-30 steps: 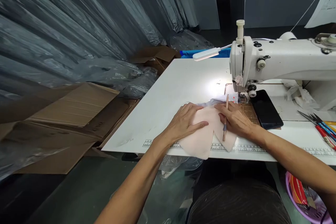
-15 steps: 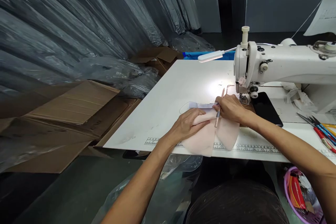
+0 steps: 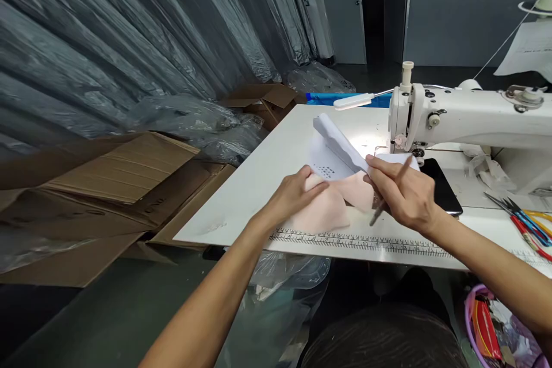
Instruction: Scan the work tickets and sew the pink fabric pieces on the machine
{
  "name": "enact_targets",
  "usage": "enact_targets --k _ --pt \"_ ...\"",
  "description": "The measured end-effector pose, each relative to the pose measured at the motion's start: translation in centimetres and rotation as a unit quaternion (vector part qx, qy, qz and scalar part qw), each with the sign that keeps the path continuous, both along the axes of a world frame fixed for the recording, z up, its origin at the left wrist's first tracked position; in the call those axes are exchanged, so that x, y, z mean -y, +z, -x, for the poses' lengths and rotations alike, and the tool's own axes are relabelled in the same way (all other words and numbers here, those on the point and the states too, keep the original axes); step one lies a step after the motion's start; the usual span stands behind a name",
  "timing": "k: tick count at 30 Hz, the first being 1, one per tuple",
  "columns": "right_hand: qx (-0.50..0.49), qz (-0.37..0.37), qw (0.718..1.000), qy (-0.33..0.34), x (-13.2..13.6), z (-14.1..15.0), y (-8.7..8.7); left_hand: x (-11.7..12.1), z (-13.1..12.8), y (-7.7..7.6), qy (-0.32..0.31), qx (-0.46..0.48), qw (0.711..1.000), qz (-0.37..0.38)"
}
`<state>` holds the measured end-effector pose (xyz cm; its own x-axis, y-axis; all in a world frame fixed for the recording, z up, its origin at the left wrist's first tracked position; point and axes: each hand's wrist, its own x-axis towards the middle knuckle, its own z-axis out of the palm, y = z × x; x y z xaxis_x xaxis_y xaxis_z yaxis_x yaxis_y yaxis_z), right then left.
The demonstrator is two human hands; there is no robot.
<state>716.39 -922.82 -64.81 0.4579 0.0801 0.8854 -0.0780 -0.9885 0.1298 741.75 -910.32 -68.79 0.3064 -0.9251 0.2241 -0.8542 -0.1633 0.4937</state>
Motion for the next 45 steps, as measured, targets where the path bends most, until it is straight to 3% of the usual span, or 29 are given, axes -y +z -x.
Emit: enact_targets --k 3,5,9,13,15,17,20,22,25,28,31,33,35,39,42,45 --pt "0.005 0.035 0.999 0.02 -0.7 2.2 0.4 1.6 -1.7 1.0 0.043 -0.015 0.998 -0.046" --pt "-0.008 0.016 1.0 0.006 -1.2 2.9 -0.2 2.8 -2.7 0.9 0.074 -0.009 0.996 -0.052" --pt "-0.026 -0.135 0.99 -0.01 -1.8 3.3 -2.0 4.2 -4.0 0.1 0.091 0.047 0.995 -0.019" --pt "-0.013 -0.248 0.968 0.021 -2.3 3.7 -2.8 3.3 -3.2 0.5 0.073 0.126 0.986 0.083" --pt "-0.016 -0.265 0.963 0.043 -2.8 3.8 -2.6 2.3 -1.8 1.4 0.036 0.086 0.985 0.143" --pt "-0.021 -0.261 0.962 0.077 -3.4 3.7 -2.3 1.0 0.2 2.4 -0.064 -0.04 0.982 0.173" --pt "-0.019 -0.256 0.957 0.134 -4.3 3.4 -2.2 -0.9 3.2 3.4 -0.209 -0.225 0.938 0.157" --pt "-0.023 -0.259 0.952 0.164 -4.4 3.3 -2.3 -2.1 4.6 3.7 -0.217 -0.25 0.933 0.139" --pt "-0.053 -0.23 0.956 0.175 -3.5 3.6 -2.8 -3.8 6.0 4.2 -0.222 -0.168 0.945 0.172" --pt "-0.105 -0.144 0.973 0.147 -1.7 3.7 -3.2 -5.2 7.5 4.8 -0.24 0.026 0.937 0.254" --pt "-0.187 -0.08 0.972 0.121 0.3 2.9 -3.6 -5.9 9.3 4.8 -0.249 0.25 0.894 0.274" --pt "-0.25 -0.067 0.959 0.112 1.5 2.1 -3.9 -5.7 10.4 4.0 -0.264 0.344 0.863 0.258" --pt "-0.306 -0.064 0.944 0.106 2.5 1.3 -4.2 -5.2 11.1 2.6 -0.26 0.381 0.856 0.233" --pt "-0.369 -0.071 0.922 0.096 3.3 0.9 -4.9 -4.6 12.2 -0.3 -0.217 0.376 0.881 0.19" --pt "-0.337 -0.101 0.933 0.078 2.7 1.4 -5.0 -4.6 13.7 -1.2 -0.174 0.37 0.9 0.151" --pt "-0.246 -0.171 0.951 0.078 1.2 1.8 -4.5 -4.1 15.8 -1.4 -0.105 0.341 0.925 0.126"
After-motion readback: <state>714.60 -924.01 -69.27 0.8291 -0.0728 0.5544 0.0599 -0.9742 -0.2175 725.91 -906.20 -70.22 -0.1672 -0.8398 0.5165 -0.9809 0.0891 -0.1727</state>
